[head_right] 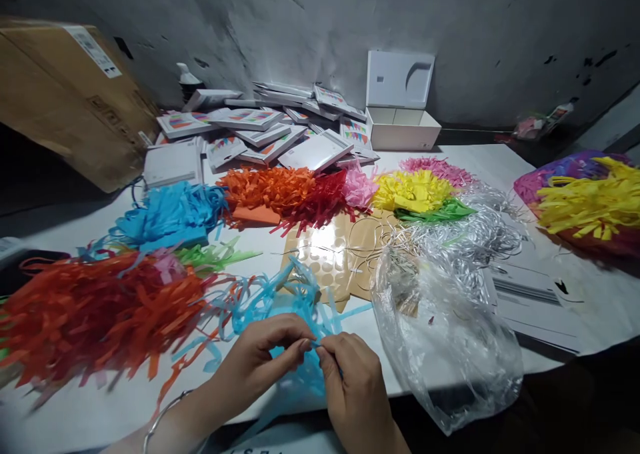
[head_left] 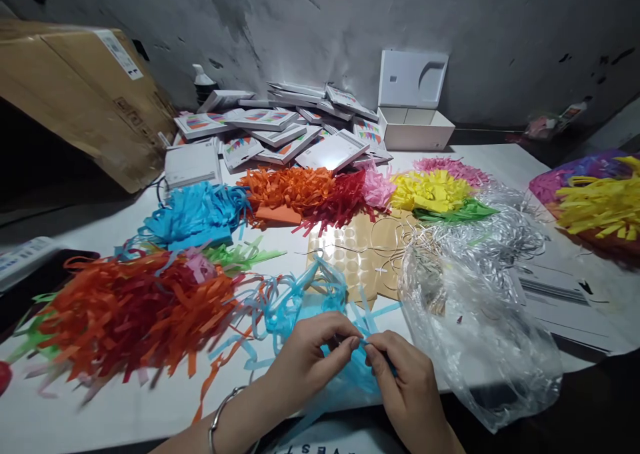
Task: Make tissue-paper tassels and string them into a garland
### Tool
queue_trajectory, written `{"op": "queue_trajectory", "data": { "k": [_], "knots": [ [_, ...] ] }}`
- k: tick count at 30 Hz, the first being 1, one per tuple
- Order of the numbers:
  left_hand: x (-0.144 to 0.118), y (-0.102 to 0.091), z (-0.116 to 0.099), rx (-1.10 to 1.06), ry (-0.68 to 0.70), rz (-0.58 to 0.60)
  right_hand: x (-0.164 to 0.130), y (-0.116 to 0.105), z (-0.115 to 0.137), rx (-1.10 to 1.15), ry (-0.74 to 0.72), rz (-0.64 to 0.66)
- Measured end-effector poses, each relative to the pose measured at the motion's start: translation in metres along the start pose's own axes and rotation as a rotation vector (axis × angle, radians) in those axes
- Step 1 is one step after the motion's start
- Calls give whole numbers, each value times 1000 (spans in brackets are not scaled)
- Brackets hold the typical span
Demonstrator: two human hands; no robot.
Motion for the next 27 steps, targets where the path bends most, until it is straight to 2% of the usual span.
{"op": "queue_trajectory", "data": {
  "k": [3,7,11,14,17,19,21,23,24,27],
  "knots": [
    [0,-1,-6,129,106,-7,0,1,2,-34,-31,16],
    [-5,-1,-8,288,208,15,5,1,7,-178,-185,-21],
    [-13,-6,-5,380,215,-61,9,6,9,-250,-292,-22],
    [-23,-8,-1,267,153,-113,5,13,5,-224,-276,38],
    [-32,-5,3,97,77,-83,-1,22,1,-152,-252,103],
    [-40,-13,5,37,16,-97,-3,27,-3,-41,-212,150],
    [-51,-38,7,-15,-37,-194,-1,31,-6,56,-129,159],
    [-67,-80,6,-40,-68,-335,3,37,-9,50,-82,129],
    [-76,-105,2,0,-65,-390,6,43,-8,14,-106,136],
    [-101,-177,-17,367,-68,-583,10,70,-5,-145,-262,270]
  ]
}}
Point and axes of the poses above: each hand's wrist, its own x-axis towards the middle knuckle, its own y-axis out of the palm, z = x × y, the point moved 3 cm from there along x, towards the middle knuckle, and after that the axes turned 5 degrees about z, right-handed, at the moved point
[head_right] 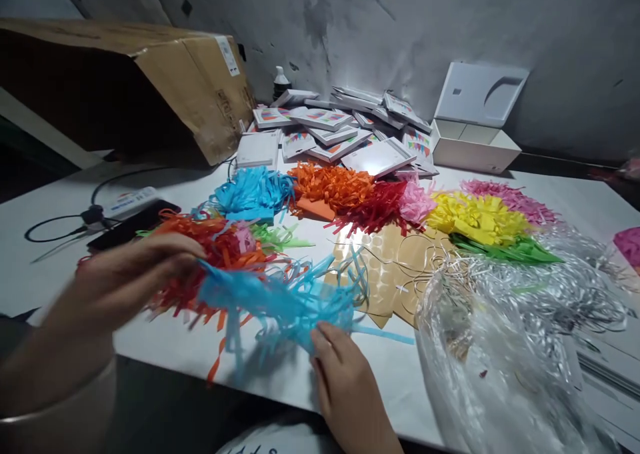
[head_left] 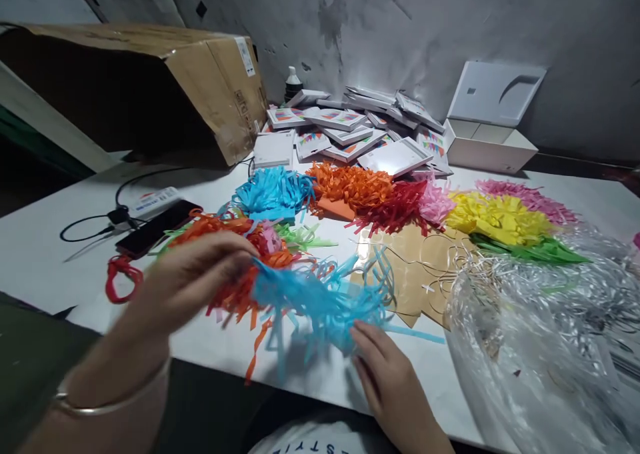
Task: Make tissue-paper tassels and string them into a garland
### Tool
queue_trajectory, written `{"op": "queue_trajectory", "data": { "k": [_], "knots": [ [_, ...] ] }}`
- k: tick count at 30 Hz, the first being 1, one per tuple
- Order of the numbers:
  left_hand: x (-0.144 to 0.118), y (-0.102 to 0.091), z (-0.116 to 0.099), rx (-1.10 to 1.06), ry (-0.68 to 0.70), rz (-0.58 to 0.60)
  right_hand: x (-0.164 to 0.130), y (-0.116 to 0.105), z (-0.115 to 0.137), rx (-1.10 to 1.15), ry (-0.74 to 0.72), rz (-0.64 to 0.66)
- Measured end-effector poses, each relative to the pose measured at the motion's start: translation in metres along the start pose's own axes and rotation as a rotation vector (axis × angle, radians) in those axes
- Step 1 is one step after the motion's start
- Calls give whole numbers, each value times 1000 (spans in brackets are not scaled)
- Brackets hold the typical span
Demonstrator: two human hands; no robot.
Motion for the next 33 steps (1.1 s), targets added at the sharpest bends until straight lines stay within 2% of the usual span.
{"op": "queue_trajectory", "data": {
  "k": [2,3,5,6,8,11,12,13,15,17,18,20,23,25,28,33],
  "knots": [
    [10,-37,0,330,-27,-185,5,20,0,-102,-48,85],
    [14,-46,-2,482,-26,-256,7,28,-2,-145,-39,99],
    [18,-42,-4,679,29,-335,7,41,-7,-197,6,85],
    [18,-30,-3,708,87,-332,6,45,-10,-204,32,73],
    [10,12,5,643,244,-228,3,50,-16,-201,62,53],
    [-17,98,27,476,467,259,-3,49,-24,-161,100,4],
    [-29,122,33,446,503,386,-5,46,-27,-128,134,-22],
    [-39,141,40,434,475,465,-7,42,-30,-84,181,-53],
    [-54,165,50,408,403,506,-12,33,-36,11,306,-137],
    [-61,172,56,385,360,455,-16,21,-40,31,415,-266],
    [-63,172,57,377,362,424,-17,15,-38,2,424,-337],
    [-64,171,58,373,395,392,-14,8,-29,-81,298,-376],
    [-64,174,56,375,460,376,0,19,-9,-147,-45,-127],
    [-66,176,55,371,485,373,8,29,-4,-176,-108,6],
    [-69,177,56,360,506,364,11,34,-13,-234,-2,19],
    [-72,173,55,309,527,351,-8,20,-34,-272,201,-10]
  ]
}}
Point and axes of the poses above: each hand's wrist, its own x-axis towards the middle knuckle, its own y-axis out of the palm, z = x × y, the point moved 3 cm from there along x, towards the middle knuckle, and after that the axes turned 5 degrees about z, right-handed, at the moved point
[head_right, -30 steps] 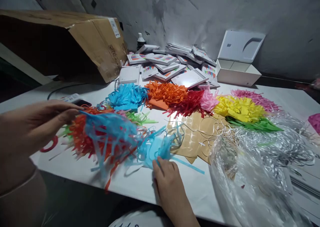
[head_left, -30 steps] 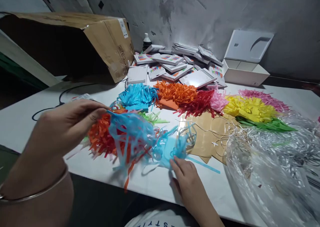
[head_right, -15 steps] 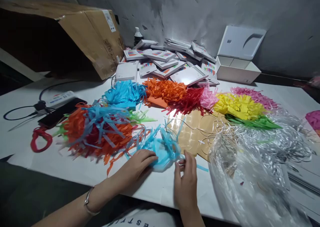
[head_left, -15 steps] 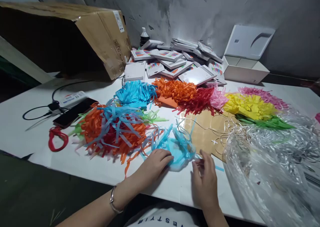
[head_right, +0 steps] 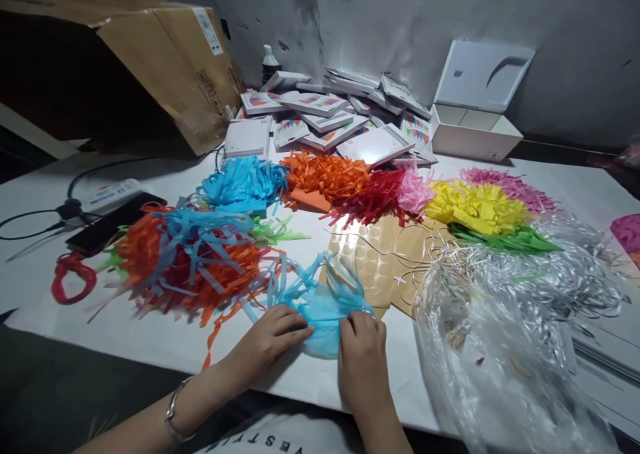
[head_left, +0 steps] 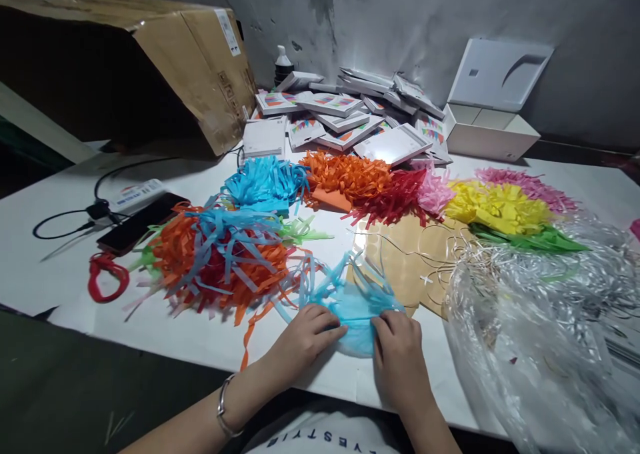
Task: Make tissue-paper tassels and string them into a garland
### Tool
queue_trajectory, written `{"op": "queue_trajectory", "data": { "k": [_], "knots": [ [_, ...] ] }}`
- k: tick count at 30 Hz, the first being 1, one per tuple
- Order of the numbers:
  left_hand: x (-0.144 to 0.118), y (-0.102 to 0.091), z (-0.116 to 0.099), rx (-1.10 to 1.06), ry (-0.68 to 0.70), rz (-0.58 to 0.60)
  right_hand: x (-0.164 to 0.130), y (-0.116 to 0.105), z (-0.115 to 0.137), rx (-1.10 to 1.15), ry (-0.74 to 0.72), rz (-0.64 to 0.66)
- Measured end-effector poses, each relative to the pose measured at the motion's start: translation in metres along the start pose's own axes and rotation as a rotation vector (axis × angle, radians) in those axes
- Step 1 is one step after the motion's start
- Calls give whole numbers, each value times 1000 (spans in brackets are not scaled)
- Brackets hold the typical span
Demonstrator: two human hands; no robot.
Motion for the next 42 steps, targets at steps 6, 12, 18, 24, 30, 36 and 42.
{"op": "queue_trajectory", "data": {
  "k": [6,12,18,24,30,36,42],
  "knots": [
    [8,3,-8,-40,4,49,-20,-11,-38,78,275,-142],
    [8,8,-12,-67,6,63,-33,-48,-67,-113,443,-454],
    [12,7,-17,-77,1,79,-20,-36,-2,-12,-277,-72],
    [19,-4,-21,-180,57,207,-19,-12,0,116,-239,2],
    [29,2,-12,-67,-206,232,-17,-13,-14,144,-64,-5],
    [51,8,-1,147,-436,260,6,1,-13,2,136,-31],
    [62,12,4,204,-486,322,15,5,-13,-163,219,-42]
  ]
}}
Point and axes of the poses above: each hand's wrist, its own x-axis towards the middle knuckle, its own y-axis out of the palm, z = x × y, the point moved 3 cm from there along x, towards the middle knuckle, and after that the axes turned 5 degrees about z, right-handed, at the moved point
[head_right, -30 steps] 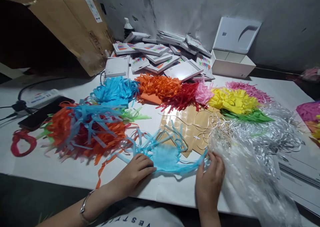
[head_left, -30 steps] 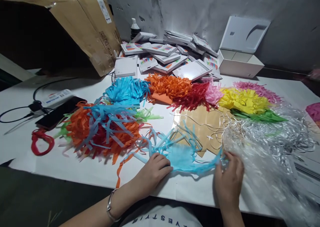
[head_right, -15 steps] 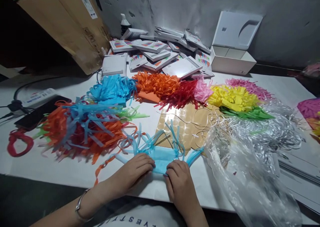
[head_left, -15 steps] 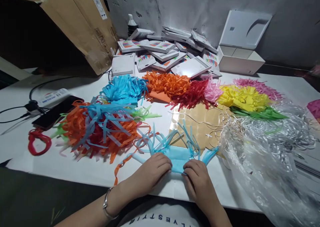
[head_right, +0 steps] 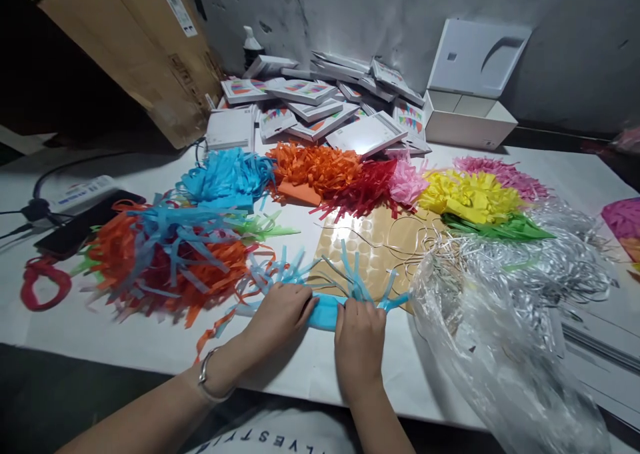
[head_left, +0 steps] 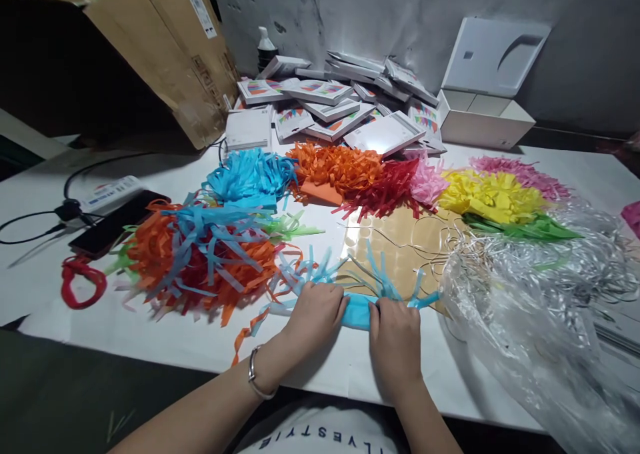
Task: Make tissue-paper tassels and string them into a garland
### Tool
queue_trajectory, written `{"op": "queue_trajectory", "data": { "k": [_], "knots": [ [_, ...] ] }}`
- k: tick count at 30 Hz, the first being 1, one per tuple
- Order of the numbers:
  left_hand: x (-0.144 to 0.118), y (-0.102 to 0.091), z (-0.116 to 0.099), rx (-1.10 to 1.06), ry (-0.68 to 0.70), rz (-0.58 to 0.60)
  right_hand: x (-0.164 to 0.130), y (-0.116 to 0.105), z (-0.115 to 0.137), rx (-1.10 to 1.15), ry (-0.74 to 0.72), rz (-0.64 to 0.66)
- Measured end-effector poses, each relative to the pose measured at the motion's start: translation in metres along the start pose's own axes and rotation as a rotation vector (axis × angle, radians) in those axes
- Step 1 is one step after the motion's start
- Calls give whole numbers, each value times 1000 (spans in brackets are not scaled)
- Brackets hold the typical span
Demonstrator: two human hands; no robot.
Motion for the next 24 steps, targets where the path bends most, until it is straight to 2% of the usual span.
{"op": "queue_trajectory", "data": {
  "k": [3,6,8,10,12,15,19,21,24],
  "knots": [
    [3,0,0,12,-5,17,0,-3,-2,-53,35,-16],
    [6,-1,0,17,9,27,-2,-12,-3,-85,43,-87],
    [8,-2,0,16,18,26,-6,-17,0,-35,-96,-113],
    [8,-4,0,9,23,20,-11,-18,5,52,-302,-61],
    [6,-6,1,0,17,-5,-16,-14,7,108,-419,6],
    [-3,-10,0,-19,26,-86,-19,-7,6,126,-400,5],
    [-22,-13,-4,-72,280,-216,-17,-7,5,183,-325,-25],
    [-29,-9,-4,-83,345,-227,-17,-10,6,210,-322,-11],
    [-34,-3,1,-125,355,-210,-20,-11,6,216,-370,33]
  ]
}}
Point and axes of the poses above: each hand's wrist, its own x-axis towards the middle knuckle, its own y-axis out of the palm, z = x × y, the point moved 3 cm from there along x, towards the middle knuckle, and after that the axes turned 5 degrees about z, right-handed, at the moved point
